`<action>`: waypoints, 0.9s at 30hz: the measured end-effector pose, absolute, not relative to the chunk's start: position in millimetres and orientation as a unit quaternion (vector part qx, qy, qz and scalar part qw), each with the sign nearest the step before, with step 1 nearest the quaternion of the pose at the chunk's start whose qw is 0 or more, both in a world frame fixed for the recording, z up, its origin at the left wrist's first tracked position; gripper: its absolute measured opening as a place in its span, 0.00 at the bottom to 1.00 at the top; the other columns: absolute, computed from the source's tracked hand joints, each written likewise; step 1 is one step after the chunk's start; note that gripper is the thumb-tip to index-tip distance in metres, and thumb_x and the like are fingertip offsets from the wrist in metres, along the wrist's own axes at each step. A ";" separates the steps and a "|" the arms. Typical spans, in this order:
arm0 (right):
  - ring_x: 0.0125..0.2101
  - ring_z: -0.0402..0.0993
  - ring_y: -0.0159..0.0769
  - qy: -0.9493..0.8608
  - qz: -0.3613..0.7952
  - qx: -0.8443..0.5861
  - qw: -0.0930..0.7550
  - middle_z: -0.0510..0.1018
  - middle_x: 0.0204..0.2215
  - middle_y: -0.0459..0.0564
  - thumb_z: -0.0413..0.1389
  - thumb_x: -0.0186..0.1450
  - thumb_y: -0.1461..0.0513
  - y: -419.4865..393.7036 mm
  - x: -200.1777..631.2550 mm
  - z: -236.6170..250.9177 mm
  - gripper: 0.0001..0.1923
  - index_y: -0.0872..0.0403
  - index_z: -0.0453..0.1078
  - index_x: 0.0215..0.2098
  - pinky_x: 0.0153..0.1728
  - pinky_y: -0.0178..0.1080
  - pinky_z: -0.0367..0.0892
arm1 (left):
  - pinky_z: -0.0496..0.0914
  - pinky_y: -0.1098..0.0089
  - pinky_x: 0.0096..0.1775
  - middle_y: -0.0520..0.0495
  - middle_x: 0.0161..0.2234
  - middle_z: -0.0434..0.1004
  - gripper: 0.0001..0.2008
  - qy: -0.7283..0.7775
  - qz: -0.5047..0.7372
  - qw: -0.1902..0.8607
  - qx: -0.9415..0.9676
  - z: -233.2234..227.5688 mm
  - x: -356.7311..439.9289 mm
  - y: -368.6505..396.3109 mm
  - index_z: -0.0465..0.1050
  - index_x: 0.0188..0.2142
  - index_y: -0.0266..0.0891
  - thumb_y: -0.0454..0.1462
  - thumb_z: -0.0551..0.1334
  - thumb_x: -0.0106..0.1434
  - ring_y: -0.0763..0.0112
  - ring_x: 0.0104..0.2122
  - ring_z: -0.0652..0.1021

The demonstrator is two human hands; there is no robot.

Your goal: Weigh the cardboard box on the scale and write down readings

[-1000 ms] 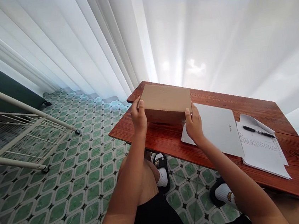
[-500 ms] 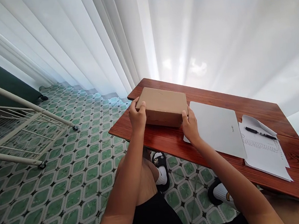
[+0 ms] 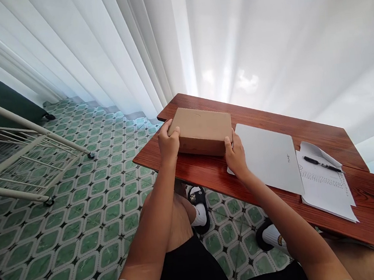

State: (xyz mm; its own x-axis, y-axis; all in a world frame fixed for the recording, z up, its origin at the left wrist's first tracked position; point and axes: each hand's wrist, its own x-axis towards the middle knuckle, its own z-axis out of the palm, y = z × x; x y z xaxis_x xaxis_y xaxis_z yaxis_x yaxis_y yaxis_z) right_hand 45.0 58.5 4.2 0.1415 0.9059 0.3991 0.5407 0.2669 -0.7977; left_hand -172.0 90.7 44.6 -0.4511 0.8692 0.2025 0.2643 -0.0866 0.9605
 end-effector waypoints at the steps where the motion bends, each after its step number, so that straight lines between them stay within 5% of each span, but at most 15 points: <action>1: 0.65 0.61 0.48 -0.629 0.183 -0.578 0.486 0.67 0.64 0.59 0.41 0.74 0.45 58.4 44.7 4.1 0.32 0.54 0.61 0.68 0.66 0.54 0.55 | 0.64 0.58 0.62 0.41 0.60 0.72 0.24 0.625 0.580 0.262 0.452 44.6 -172.3 90.7 0.72 0.59 0.36 0.36 0.59 0.63 0.55 0.60 0.71; 18: 0.66 0.60 0.49 -0.656 0.192 -0.574 0.451 0.65 0.65 0.61 0.39 0.74 0.40 59.1 46.6 6.2 0.38 0.54 0.58 0.70 0.66 0.55 0.55 | 0.64 0.57 0.63 0.40 0.63 0.69 0.28 0.611 0.591 0.258 0.460 35.0 -177.3 94.0 0.68 0.63 0.38 0.33 0.59 0.62 0.55 0.63 0.69; 23: 0.67 0.57 0.50 -0.678 0.200 -0.572 0.416 0.62 0.67 0.61 0.38 0.72 0.36 52.8 59.7 4.7 0.43 0.56 0.55 0.72 0.65 0.55 0.58 | 0.60 0.58 0.65 0.42 0.61 0.72 0.26 0.589 0.607 0.056 0.530 41.4 -167.6 87.3 0.72 0.59 0.38 0.28 0.55 0.61 0.60 0.63 0.68; 27: 0.66 0.60 0.49 -0.700 0.157 -0.556 0.419 0.63 0.67 0.59 0.42 0.75 0.43 30.0 80.0 12.4 0.35 0.54 0.58 0.71 0.64 0.54 0.61 | 0.58 0.57 0.64 0.46 0.54 0.78 0.23 0.543 0.622 -0.069 0.560 47.5 -154.5 77.3 0.79 0.50 0.44 0.29 0.48 0.67 0.64 0.59 0.72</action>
